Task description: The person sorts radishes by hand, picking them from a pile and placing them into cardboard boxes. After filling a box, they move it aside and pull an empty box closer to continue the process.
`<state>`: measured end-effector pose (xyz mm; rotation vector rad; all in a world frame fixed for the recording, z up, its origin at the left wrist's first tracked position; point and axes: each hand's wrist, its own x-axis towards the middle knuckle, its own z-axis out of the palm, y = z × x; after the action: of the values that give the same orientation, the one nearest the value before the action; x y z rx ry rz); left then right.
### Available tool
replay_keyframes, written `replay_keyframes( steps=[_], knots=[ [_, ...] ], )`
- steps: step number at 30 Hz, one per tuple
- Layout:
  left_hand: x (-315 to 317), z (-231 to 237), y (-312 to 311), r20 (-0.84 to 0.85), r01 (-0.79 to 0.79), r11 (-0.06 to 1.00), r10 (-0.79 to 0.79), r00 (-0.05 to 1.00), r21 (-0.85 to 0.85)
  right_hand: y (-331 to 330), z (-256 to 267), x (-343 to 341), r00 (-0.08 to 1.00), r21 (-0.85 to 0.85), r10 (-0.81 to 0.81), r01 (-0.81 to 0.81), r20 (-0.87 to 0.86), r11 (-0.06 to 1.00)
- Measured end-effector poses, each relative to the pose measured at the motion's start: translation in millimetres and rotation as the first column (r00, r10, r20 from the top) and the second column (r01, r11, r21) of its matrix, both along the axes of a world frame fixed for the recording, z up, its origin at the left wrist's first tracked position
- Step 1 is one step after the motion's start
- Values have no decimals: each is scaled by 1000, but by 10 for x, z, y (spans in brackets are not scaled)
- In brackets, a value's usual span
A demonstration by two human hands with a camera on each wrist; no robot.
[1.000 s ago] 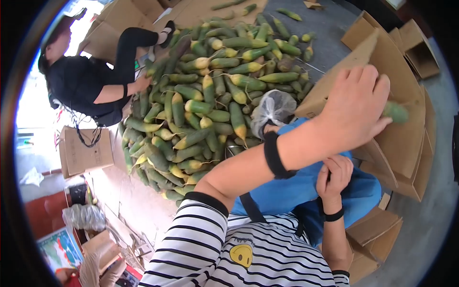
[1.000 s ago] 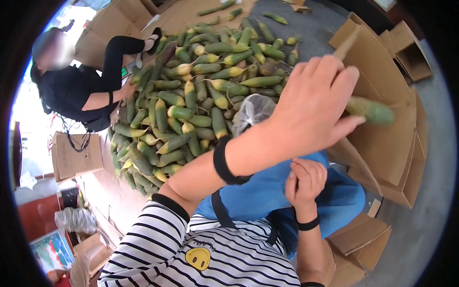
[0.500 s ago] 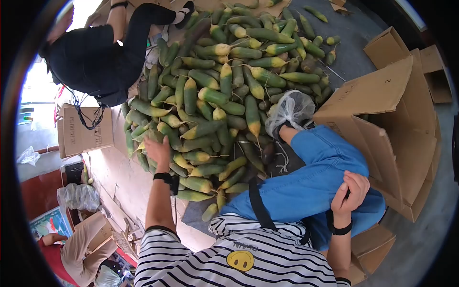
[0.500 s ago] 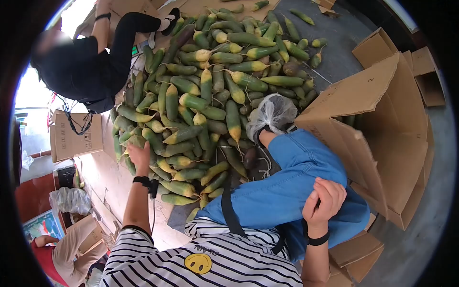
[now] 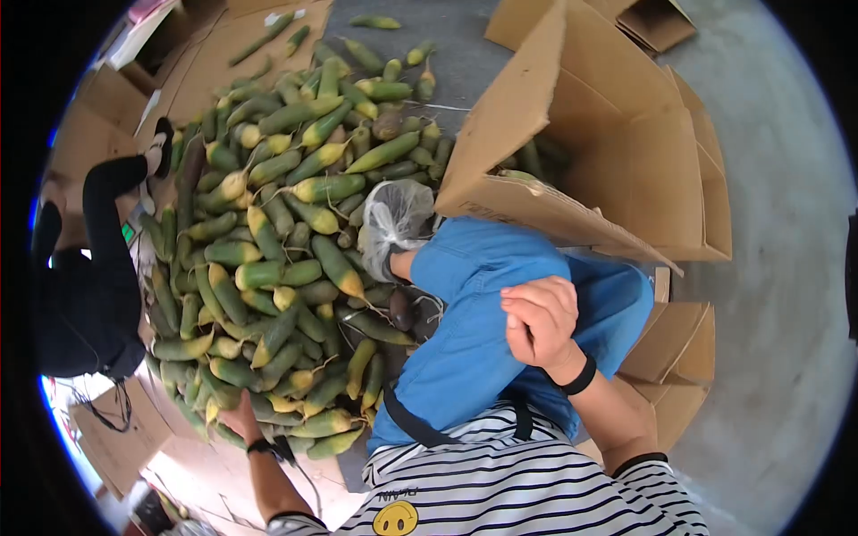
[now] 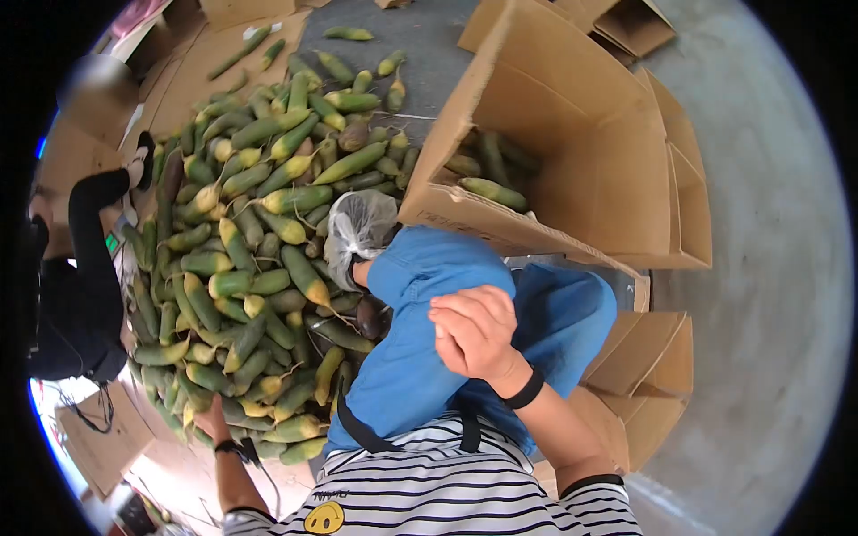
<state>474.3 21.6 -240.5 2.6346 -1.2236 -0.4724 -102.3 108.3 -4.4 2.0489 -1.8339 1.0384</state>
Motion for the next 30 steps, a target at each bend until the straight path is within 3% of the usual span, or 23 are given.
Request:
replay_keyframes(
  steps=[5,7,8,10,14,16,18,20,22,24,25,27,28,30],
  knots=[
    [-764,145,548,51,81,992,-76,996,-98,6,-34,-6,999,-46,27,-25,40,999],
    [-1094,181,630,-75,253,937,-278,958,-241,15,-31,-23,998,-52,40,-38,43,998],
    [-1311,284,616,-74,253,935,-279,958,-250,23,-41,-28,997,-54,44,-41,56,998],
    [-1845,665,418,-275,315,847,-455,847,-429,44,-60,-44,996,-68,49,-44,68,997],
    [-2890,1542,-62,-521,198,704,-658,544,-682,96,-97,-103,995,-74,33,-26,92,997],
    [-3425,2115,-262,-503,128,591,-764,404,-796,118,-120,-128,995,-83,24,-16,96,996],
    [-3993,2611,-483,-339,164,388,-904,262,-907,145,-130,-155,993,-72,21,-13,112,997],
    [-4586,3012,-640,-138,304,219,-954,267,-927,195,-97,-173,996,-107,42,-34,73,994],
    [-5136,3314,-819,195,330,-147,-974,118,-932,204,8,-267,997,-141,72,-66,35,988],
    [-5621,3341,-874,228,279,-218,-974,4,-935,296,334,-433,983,-245,-125,89,-134,965],
    [-5784,3302,-872,224,284,-212,-974,10,-935,330,513,-523,952,-175,-276,251,-135,952],
    [-6025,3173,-875,196,559,-185,-980,-41,-808,350,761,-750,860,17,-472,484,-192,875],
    [-6089,3106,-866,191,563,-172,-981,-25,-808,375,807,-860,822,138,-514,555,-246,821],
    [-6145,2987,-873,131,777,-148,-988,-86,-612,481,625,-1100,818,274,-506,570,-272,775]
  ],
)
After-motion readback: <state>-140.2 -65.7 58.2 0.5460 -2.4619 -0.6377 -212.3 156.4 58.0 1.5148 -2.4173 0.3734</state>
